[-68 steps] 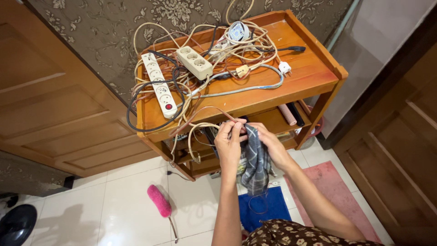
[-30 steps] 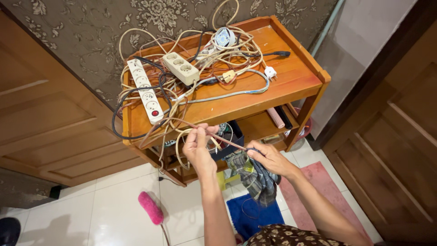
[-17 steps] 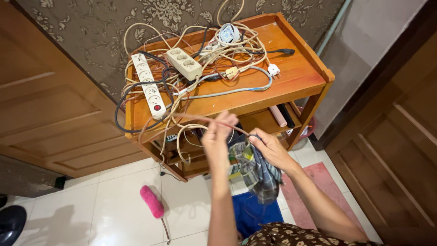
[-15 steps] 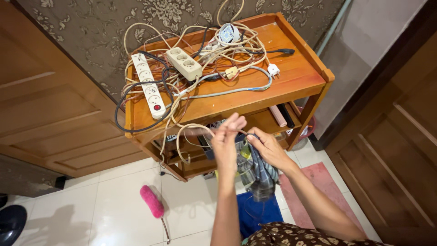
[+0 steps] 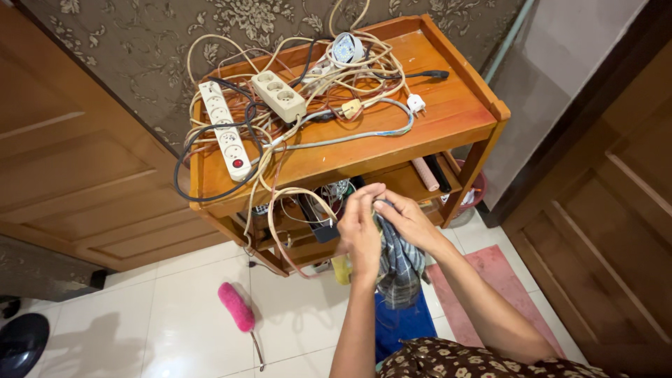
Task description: The person wipes a white power strip with a checkered cloth, then cleans a pink electrical cord with the same cloth. Finally, the person wraps a red rubber band around the power strip.
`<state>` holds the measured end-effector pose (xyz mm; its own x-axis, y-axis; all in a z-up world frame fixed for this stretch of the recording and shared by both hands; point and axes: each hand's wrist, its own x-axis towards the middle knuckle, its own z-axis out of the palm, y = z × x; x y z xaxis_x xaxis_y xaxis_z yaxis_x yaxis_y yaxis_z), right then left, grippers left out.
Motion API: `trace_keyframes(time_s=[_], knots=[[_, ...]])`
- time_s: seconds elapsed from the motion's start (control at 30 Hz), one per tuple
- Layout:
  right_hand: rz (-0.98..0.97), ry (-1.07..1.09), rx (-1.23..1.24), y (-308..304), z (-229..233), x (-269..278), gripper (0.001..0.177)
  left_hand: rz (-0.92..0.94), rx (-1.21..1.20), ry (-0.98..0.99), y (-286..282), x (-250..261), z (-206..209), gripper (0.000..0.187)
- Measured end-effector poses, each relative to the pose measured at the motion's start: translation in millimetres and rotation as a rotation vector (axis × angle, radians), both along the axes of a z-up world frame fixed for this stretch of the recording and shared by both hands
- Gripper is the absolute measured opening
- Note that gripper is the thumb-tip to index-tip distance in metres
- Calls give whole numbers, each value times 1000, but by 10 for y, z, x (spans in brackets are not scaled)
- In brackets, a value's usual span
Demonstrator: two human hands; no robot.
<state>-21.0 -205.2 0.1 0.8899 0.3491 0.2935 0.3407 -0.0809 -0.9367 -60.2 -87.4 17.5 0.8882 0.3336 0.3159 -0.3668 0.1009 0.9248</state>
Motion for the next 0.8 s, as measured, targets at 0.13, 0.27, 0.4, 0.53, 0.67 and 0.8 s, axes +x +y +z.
trace_keyframes(time_s=[0.13,0.27,0.4,0.53,0.67,0.8], knots=[[32,-74,-115,-8,129,-110,26,-48,-312,-132,51,176,-188,23],[-15,-42,-302,-96,106,-172,26,-29,-459,-170,298,215,-178,23],[60,-132,-247,-255,-58,-228,25,36,-504,-116,568,165,-77,25],[104,-88,-262,-462,-244,-260,25,71,-509,-74,767,119,-19,26],[95,-25,-310,-599,-335,-322,25,107,-487,-110,947,64,9,27],[82,-32,-294,-621,-307,-347,25,106,-569,-121,956,80,12,28]])
